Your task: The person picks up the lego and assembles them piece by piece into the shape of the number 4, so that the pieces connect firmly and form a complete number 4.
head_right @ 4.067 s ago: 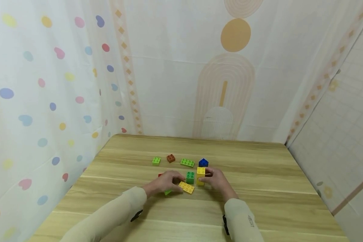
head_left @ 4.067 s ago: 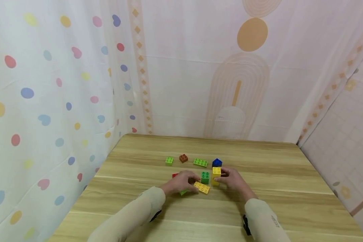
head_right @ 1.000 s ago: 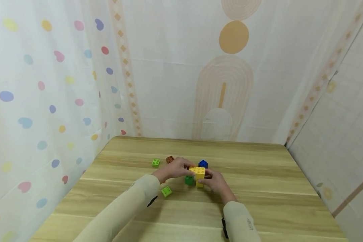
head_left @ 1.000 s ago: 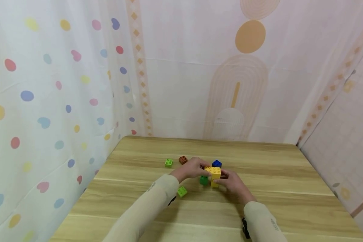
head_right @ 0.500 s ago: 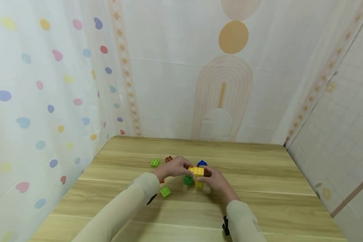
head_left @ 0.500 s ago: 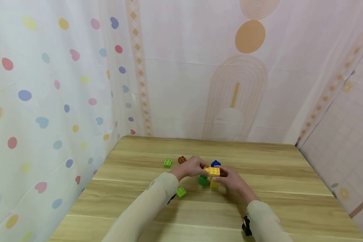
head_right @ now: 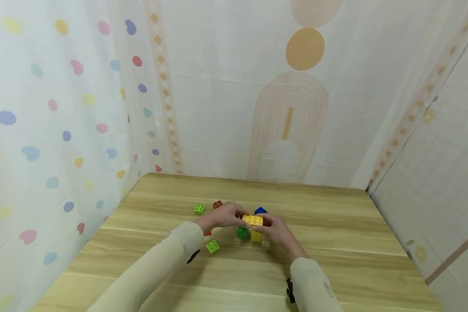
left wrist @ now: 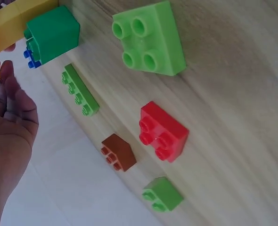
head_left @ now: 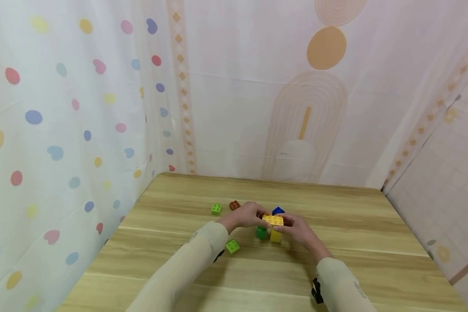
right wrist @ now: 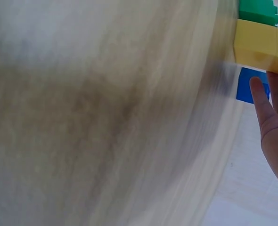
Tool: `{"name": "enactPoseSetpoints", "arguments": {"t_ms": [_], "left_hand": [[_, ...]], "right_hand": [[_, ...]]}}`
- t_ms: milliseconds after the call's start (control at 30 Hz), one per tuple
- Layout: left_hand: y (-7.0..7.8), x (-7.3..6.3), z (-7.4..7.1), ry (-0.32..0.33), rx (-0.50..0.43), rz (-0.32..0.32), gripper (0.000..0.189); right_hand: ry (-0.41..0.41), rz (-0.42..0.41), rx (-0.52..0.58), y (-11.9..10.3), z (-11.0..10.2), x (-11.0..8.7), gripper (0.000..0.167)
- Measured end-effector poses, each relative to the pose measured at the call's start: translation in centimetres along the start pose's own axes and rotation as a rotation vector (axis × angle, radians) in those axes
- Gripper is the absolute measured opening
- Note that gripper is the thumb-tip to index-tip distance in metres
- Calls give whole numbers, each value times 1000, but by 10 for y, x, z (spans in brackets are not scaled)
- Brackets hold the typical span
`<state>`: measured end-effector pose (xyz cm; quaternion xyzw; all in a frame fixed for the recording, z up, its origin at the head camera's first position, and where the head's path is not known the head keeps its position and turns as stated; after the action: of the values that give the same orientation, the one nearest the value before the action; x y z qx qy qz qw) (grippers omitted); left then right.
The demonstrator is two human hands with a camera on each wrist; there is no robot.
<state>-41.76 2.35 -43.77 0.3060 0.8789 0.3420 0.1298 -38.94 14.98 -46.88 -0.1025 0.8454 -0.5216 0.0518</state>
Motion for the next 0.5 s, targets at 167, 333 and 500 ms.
{"name": "enactPoseSetpoints", "arguments": {"t_ms": [167, 333, 500], "left_hand": [[-13, -5, -16, 77, -32, -38, 48], [-31, -11, -39, 219, -99, -86, 50], [-46, -16, -50, 289, -189, -123, 45]], "right_hand": [[6, 5, 4, -2, 0, 1, 43], [18, 18, -10, 2, 0, 2, 39], [19, 28, -6, 5, 2, 3, 40]]}}
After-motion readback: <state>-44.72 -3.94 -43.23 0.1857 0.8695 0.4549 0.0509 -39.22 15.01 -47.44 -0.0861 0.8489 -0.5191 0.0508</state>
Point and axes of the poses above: each hand's wrist, its own x-axis towards the middle knuckle, its own z-axis out of the palm, y = z × x, the point moved 10 cm from there along x, towards the middle knuckle, and after that the axes turned 3 degrees about y, right-handed, at the moved point
